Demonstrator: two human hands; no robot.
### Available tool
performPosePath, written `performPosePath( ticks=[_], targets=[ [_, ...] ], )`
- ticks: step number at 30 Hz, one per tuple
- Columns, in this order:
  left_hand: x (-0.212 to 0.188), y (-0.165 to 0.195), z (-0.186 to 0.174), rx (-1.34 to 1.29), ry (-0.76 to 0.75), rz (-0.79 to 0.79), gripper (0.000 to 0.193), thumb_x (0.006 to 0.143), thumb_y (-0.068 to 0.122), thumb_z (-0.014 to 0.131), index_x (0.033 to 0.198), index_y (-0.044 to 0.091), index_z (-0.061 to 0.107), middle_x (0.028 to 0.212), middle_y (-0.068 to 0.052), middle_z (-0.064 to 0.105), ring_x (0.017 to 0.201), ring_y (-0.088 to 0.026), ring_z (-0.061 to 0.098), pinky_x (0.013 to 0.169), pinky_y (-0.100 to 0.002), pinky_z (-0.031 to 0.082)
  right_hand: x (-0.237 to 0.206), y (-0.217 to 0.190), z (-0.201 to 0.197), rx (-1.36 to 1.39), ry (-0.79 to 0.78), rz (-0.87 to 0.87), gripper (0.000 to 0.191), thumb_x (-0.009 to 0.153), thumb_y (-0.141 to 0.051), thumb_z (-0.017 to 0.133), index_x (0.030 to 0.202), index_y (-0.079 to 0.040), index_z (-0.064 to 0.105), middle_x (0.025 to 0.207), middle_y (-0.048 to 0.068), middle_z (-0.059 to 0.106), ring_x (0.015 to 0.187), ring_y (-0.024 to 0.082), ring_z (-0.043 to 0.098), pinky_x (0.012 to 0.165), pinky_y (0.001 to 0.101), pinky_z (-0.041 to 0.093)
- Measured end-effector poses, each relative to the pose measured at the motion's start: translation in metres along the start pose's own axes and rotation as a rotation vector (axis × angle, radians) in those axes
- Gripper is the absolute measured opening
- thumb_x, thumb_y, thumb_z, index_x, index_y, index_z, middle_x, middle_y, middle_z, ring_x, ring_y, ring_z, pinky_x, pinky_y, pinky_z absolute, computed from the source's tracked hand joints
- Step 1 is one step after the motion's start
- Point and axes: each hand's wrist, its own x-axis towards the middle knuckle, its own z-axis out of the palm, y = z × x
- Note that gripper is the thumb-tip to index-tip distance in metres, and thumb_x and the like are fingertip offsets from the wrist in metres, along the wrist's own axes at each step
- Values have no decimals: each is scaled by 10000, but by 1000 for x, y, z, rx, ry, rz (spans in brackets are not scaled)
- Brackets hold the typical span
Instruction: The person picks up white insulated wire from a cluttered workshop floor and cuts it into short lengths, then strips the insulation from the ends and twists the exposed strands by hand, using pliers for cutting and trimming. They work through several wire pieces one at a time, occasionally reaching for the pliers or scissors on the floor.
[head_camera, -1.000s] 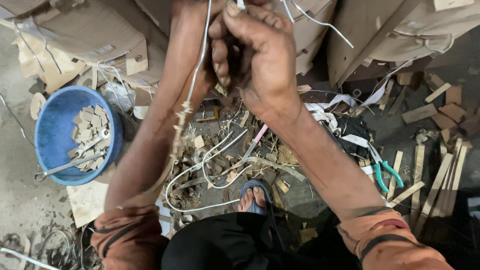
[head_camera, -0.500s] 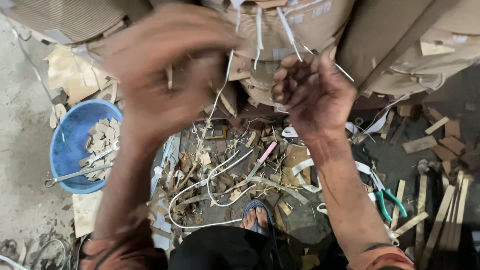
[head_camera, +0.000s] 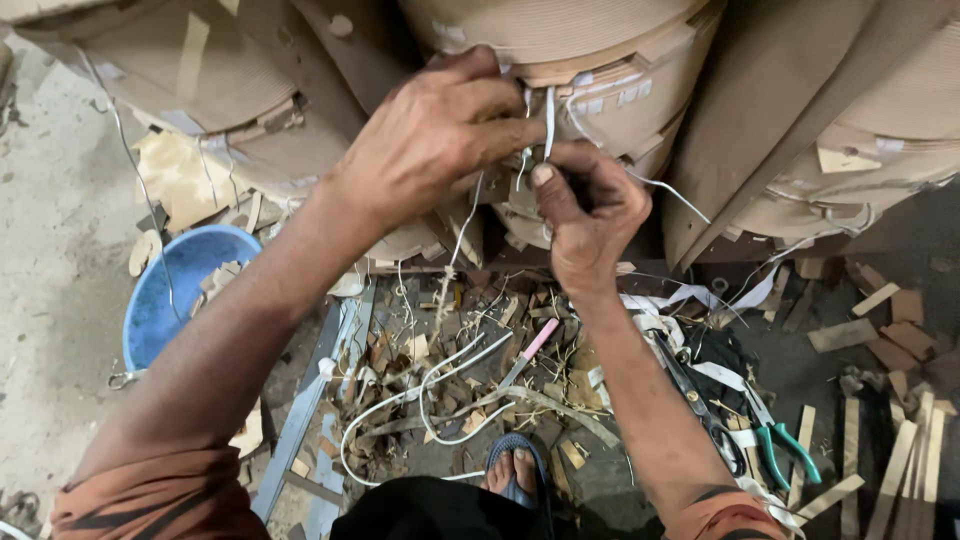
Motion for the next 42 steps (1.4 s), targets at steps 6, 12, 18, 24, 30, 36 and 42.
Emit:
performPosePath(
  ticks=[6,12,18,24,30,36,42],
  targets=[
    [7,8,5,-112,162,-126,249,737,86,786,979,140,761,922,-81,703,924,-261,683,908,-474,540,7,-10,16,-180,59,-279,131,966,-1,732,1066,76,700,852,70,705,660,121,647,547,259,501],
    [5,19,16,-404,140,-540,203,813,-22,774,973,103,780,862,-83,726,812,-258,706,721,-397,546,21,-19,6,-652,-125,-747,143,1051,-43,675,999,87,643,844,155,635,654,251,628,554,357,485],
    [-8,23,34,-564,322,-436,275,871,-82,739,1109,55,755,925,-135,712,837,-270,716,755,-377,566,43,-16,-16,-922,-253,-907,297,1128,-161,562,917,41,615,756,98,534,591,210,530,504,378,385],
    [-16,35,53,-643,300,-441,344,964,-80,698,1302,-13,685,943,-164,716,789,-214,696,712,-357,540,37,-16,-29,-660,-287,-466,271,1213,-205,451,1038,-23,548,860,69,549,706,170,535,623,324,427],
    [-15,41,71,-1195,434,-613,285,1064,-69,628,1319,25,712,1005,-64,765,858,-90,664,752,-282,595,3,-10,9,266,11,363,229,1120,-230,572,1033,-19,586,773,36,545,601,120,462,517,266,370],
    [-20,30,61,-825,296,-564,263,1001,-85,664,1249,-12,716,1013,-103,788,858,-101,743,767,-278,604,9,-27,28,439,20,511,242,1079,-232,637,1097,2,576,878,51,571,707,137,556,589,266,489],
    [-20,33,54,-826,303,-527,400,906,-136,577,1275,-36,691,974,-138,763,778,-137,661,719,-289,562,-6,-54,32,-559,97,-487,300,1035,-212,705,1166,24,573,1011,113,591,890,220,650,709,310,599]
  ],
)
